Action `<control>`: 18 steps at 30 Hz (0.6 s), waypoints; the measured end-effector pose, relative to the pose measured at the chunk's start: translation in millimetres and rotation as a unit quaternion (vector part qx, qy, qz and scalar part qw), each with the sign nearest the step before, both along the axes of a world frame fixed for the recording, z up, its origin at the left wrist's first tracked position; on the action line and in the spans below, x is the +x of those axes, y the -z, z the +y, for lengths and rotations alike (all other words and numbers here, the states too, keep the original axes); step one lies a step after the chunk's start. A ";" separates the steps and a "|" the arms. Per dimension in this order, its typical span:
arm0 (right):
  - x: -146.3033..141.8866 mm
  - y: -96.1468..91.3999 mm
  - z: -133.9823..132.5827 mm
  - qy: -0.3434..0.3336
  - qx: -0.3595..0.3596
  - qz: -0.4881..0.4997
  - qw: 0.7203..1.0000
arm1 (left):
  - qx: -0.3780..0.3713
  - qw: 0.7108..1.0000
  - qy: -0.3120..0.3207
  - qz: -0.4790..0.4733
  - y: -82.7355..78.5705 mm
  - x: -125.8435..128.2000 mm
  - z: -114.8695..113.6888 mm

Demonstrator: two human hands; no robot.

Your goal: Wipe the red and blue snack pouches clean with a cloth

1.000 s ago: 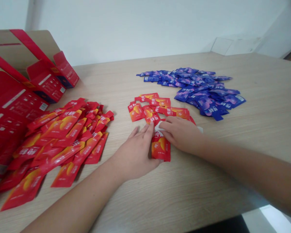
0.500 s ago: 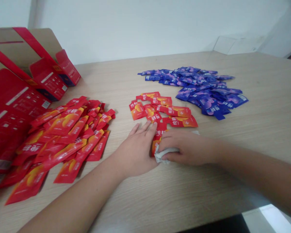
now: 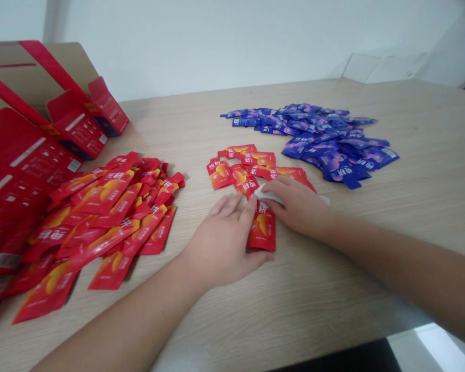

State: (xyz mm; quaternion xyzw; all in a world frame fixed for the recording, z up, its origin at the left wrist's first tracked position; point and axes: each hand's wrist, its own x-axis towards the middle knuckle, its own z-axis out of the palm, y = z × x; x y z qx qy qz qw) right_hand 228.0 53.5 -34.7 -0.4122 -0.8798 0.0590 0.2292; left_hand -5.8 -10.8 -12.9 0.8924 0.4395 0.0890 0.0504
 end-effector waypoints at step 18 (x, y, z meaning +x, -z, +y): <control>7.7 0.1 -3.8 0.040 0.114 0.212 0.970 | 0.052 0.998 -0.027 -0.038 -2.0 2.1 -4.9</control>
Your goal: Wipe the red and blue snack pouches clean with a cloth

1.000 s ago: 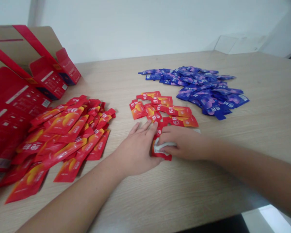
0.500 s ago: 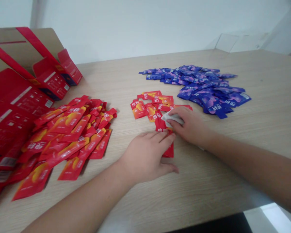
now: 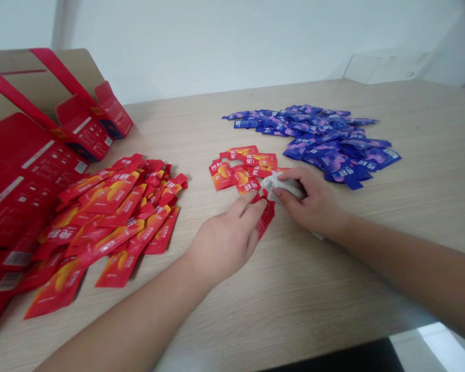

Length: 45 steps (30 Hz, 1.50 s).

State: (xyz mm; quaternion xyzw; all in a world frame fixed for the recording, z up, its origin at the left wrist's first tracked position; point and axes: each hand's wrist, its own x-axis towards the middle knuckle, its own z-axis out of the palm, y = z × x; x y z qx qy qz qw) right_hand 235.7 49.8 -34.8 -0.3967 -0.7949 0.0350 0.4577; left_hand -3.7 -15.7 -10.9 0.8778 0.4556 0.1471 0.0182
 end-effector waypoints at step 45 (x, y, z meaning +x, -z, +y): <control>8.4 -19.0 -14.4 -0.165 -0.087 -0.110 0.976 | -0.121 0.982 0.146 -0.019 5.1 -3.9 8.6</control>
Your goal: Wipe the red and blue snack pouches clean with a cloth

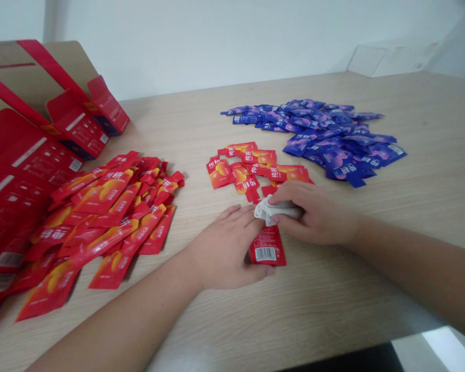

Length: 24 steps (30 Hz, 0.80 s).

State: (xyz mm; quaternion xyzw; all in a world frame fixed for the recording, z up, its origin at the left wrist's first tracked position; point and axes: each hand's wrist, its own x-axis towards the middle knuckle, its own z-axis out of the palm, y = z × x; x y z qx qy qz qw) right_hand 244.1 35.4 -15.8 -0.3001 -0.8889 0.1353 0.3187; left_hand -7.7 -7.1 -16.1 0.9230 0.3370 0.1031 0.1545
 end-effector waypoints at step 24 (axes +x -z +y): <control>-4.2 6.6 2.6 0.041 -0.028 0.000 0.999 | 0.043 0.996 0.069 0.036 -6.2 8.5 -9.0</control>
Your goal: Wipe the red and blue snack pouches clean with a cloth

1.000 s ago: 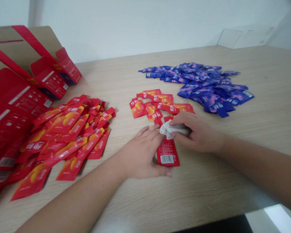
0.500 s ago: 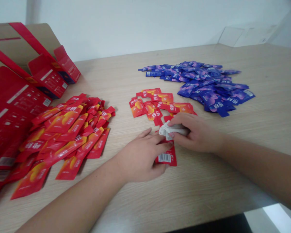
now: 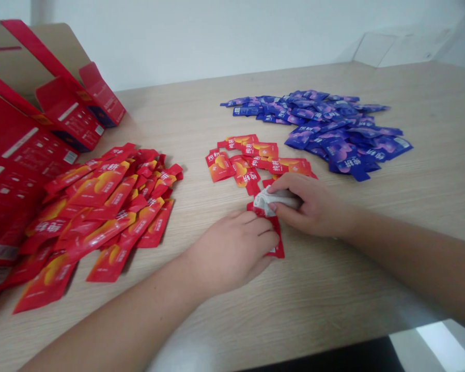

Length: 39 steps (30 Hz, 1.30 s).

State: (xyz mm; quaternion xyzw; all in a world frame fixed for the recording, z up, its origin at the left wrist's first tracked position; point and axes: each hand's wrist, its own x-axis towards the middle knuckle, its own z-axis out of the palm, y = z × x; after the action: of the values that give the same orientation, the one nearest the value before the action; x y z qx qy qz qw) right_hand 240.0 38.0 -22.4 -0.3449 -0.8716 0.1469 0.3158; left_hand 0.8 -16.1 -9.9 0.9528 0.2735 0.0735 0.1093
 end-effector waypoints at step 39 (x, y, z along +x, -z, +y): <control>-4.1 7.4 25.7 0.093 0.018 -0.090 0.991 | -0.076 0.963 -0.243 0.087 23.3 -0.5 11.0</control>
State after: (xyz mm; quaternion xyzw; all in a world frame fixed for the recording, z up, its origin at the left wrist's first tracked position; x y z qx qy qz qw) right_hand 235.8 63.7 -29.7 -0.4301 -0.8634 0.0695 0.2545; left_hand 0.3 -5.2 -33.2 0.8492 0.5104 -0.0063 0.1357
